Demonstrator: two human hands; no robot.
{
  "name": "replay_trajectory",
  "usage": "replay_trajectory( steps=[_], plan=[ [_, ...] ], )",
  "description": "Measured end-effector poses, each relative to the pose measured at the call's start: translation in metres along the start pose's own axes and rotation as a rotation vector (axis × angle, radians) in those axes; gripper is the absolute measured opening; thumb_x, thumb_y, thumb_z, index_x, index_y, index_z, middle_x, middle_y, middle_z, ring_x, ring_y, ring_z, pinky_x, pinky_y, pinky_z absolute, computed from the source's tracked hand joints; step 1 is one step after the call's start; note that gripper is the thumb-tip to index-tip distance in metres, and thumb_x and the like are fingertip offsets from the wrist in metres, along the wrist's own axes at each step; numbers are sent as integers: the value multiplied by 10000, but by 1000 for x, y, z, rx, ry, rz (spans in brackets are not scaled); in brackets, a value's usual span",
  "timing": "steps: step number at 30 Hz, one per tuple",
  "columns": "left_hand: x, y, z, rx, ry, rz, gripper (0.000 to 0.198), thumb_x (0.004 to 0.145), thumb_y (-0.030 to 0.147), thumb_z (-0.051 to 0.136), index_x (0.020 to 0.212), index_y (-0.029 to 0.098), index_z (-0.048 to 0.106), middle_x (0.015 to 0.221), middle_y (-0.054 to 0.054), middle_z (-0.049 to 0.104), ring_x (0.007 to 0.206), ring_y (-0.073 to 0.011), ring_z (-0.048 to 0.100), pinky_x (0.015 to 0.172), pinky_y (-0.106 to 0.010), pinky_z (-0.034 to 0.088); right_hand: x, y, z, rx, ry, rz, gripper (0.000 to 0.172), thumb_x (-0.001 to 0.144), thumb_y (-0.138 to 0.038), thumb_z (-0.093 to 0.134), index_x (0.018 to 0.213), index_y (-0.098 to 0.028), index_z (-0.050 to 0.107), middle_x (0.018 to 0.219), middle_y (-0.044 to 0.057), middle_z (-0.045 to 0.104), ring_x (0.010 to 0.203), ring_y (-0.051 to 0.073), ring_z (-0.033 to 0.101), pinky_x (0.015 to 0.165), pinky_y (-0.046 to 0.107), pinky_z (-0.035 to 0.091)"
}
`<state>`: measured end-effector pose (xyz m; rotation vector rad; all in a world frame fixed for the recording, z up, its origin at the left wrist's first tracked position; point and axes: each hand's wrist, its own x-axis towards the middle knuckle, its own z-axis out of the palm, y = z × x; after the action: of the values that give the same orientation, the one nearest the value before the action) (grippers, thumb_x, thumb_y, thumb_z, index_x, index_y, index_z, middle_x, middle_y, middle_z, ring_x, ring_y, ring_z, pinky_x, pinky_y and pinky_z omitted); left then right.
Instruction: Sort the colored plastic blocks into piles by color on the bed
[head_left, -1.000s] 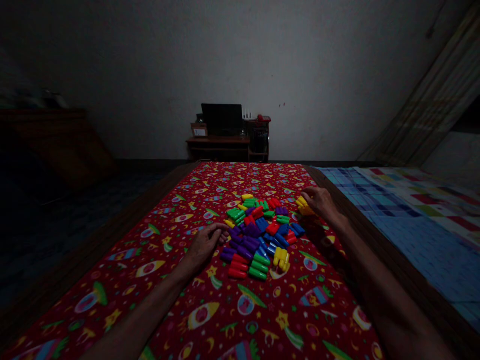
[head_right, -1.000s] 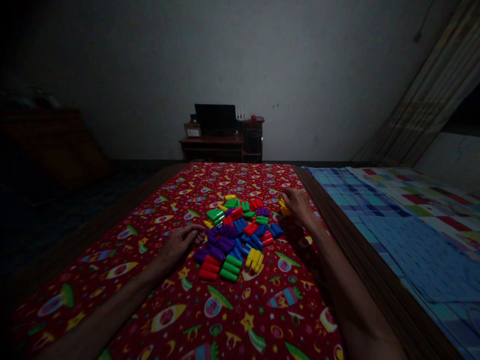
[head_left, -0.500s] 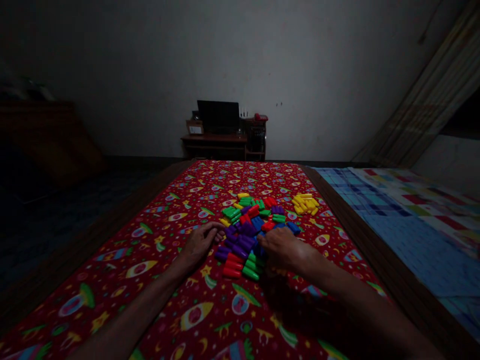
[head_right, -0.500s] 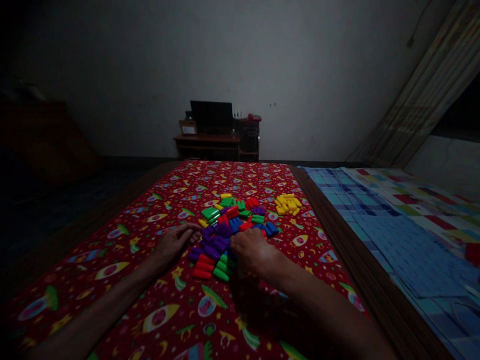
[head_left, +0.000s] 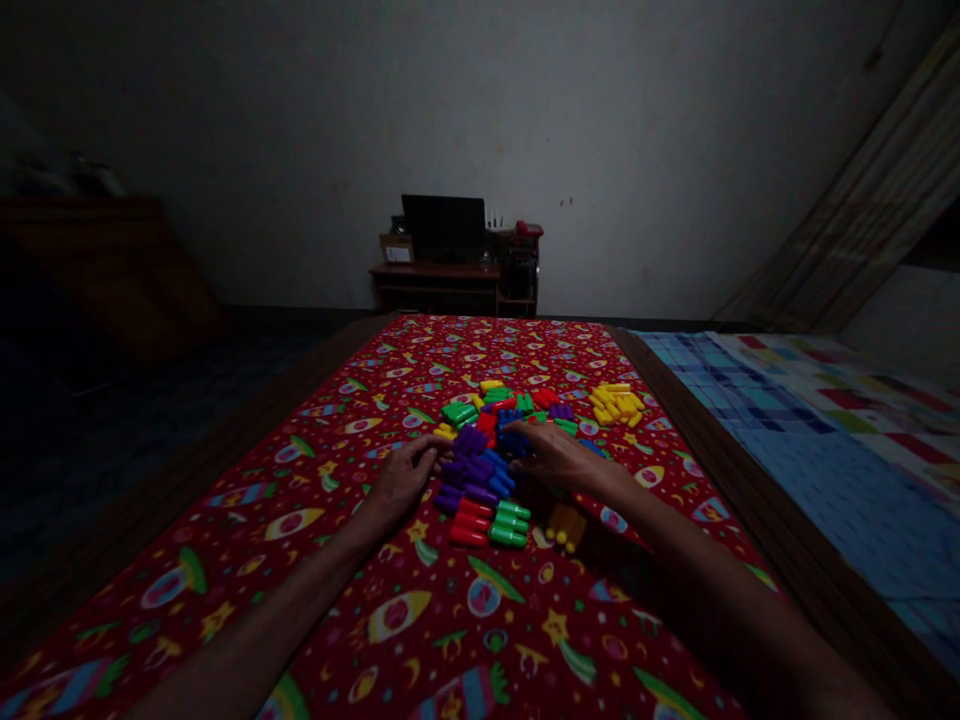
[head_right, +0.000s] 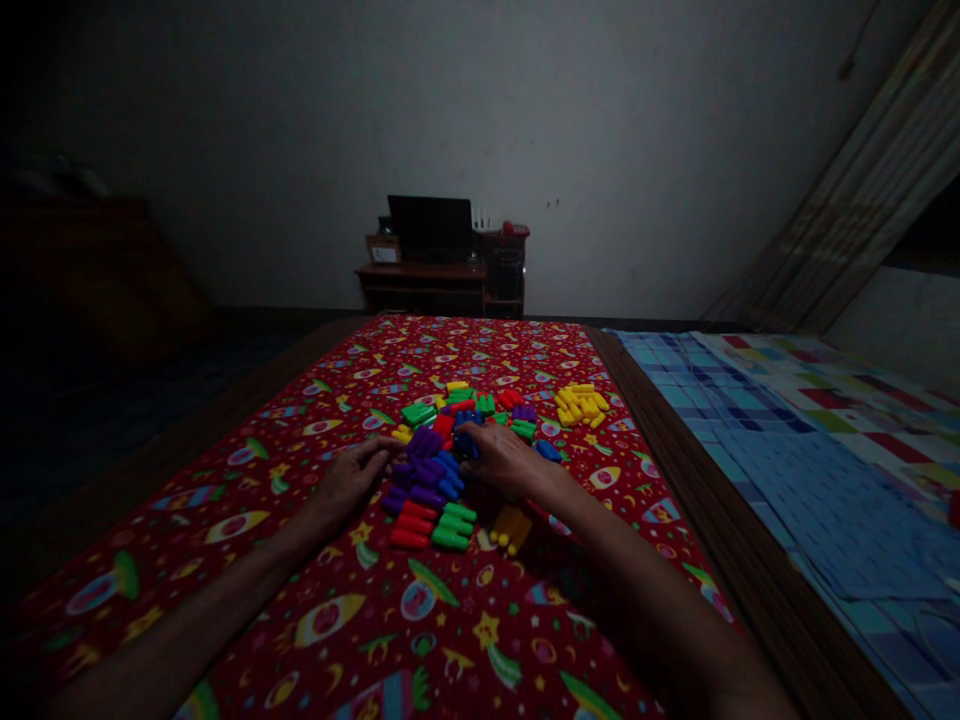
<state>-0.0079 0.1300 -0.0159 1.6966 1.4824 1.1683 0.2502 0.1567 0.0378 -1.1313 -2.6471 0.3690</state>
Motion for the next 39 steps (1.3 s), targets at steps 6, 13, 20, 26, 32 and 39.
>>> replay_trajectory(
  steps=[6, 13, 20, 26, 32, 39],
  plan=[
    [-38, 49, 29, 379, -83, 674, 333, 881, 172, 433, 1165, 220, 600, 1200, -80, 617, 1163, -221, 523, 1016, -372, 402, 4, 13, -8, 137, 145, 4, 426, 842, -191, 591, 1267, -182, 565, 899, 60, 698, 745, 146, 622, 652, 228, 428],
    [-72, 87, 92, 691, -477, 842, 198, 890, 194, 539, 1078, 235, 585, 1163, -60, 598, 1054, -207, 544, 982, -382, 409, 2, 18, -29, 144, 212, 76, 271, 852, -237, 547, 1055, -157, 708, 718, 45, 708, 620, 122, 612, 558, 193, 388],
    [-36, 63, 64, 209, -136, 365, 210, 869, 143, 455, 1037, 218, 556, 966, -40, 662, 882, -175, 638, 799, -296, 516, -3, 16, -38, 440, -142, -107, 362, 887, -387, 530, 1131, -162, 674, 814, 38, 719, 669, 142, 616, 569, 213, 431],
    [-16, 58, 50, -106, 62, 130, 325, 801, 301, 595, 1090, 212, 477, 953, -43, 647, 843, -190, 671, 721, -311, 565, 6, -7, -17, 448, -47, -136, 319, 865, -315, 555, 1112, -149, 670, 812, 31, 713, 683, 141, 630, 588, 208, 432],
    [2, 48, 21, 218, 127, 285, 326, 878, 293, 465, 1190, 211, 511, 1082, -78, 647, 1016, -216, 626, 930, -394, 493, 11, 31, -33, 80, 292, 214, 265, 835, -235, 541, 1033, -162, 701, 810, 55, 727, 687, 158, 645, 598, 221, 421],
    [33, -29, -8, 468, -6, 318, 477, 879, 377, 415, 1287, 153, 522, 1360, -141, 535, 1294, -279, 453, 1098, -469, 335, -37, 137, -68, -330, 487, 890, 341, 859, -264, 488, 1124, -171, 682, 1064, 159, 703, 926, 264, 664, 702, 303, 460]
  ],
)
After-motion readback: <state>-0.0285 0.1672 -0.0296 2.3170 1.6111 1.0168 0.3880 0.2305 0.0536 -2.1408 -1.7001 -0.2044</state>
